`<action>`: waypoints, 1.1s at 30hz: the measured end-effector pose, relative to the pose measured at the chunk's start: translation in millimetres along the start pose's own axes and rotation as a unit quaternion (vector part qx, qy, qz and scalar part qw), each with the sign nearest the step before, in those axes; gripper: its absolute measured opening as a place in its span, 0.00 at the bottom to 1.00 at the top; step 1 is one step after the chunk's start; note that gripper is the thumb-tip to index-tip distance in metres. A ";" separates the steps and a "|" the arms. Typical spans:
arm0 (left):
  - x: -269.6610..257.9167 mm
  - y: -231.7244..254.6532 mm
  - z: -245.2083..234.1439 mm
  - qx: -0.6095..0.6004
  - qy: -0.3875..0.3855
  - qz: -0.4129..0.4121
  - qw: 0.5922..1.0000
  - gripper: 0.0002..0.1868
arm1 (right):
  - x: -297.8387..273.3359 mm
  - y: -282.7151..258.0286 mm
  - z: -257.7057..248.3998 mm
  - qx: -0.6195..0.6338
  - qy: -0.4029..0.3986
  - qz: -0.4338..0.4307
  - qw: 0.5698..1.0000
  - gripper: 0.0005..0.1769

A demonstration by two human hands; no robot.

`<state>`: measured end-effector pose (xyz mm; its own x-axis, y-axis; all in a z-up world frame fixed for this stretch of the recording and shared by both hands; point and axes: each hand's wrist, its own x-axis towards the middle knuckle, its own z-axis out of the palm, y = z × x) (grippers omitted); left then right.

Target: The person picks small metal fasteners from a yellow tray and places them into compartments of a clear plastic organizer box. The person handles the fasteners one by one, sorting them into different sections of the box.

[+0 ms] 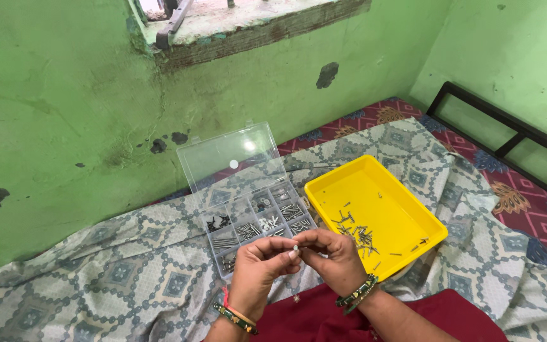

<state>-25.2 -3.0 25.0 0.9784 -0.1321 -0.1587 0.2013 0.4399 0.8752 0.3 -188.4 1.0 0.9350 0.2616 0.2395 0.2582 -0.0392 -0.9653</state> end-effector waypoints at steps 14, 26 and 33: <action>-0.1 -5.2 2.3 0.004 0.010 0.015 1.000 0.08 | -0.6 0.8 -0.6 -0.023 0.012 -0.009 1.000 0.14; -0.7 -4.9 3.7 0.008 0.015 0.015 1.000 0.07 | -0.7 -0.3 -1.3 -0.022 0.014 0.005 1.000 0.15; -3.4 0.2 8.2 0.016 0.013 0.003 1.000 0.09 | 2.0 -15.3 -2.3 -0.086 0.012 -0.021 0.996 0.14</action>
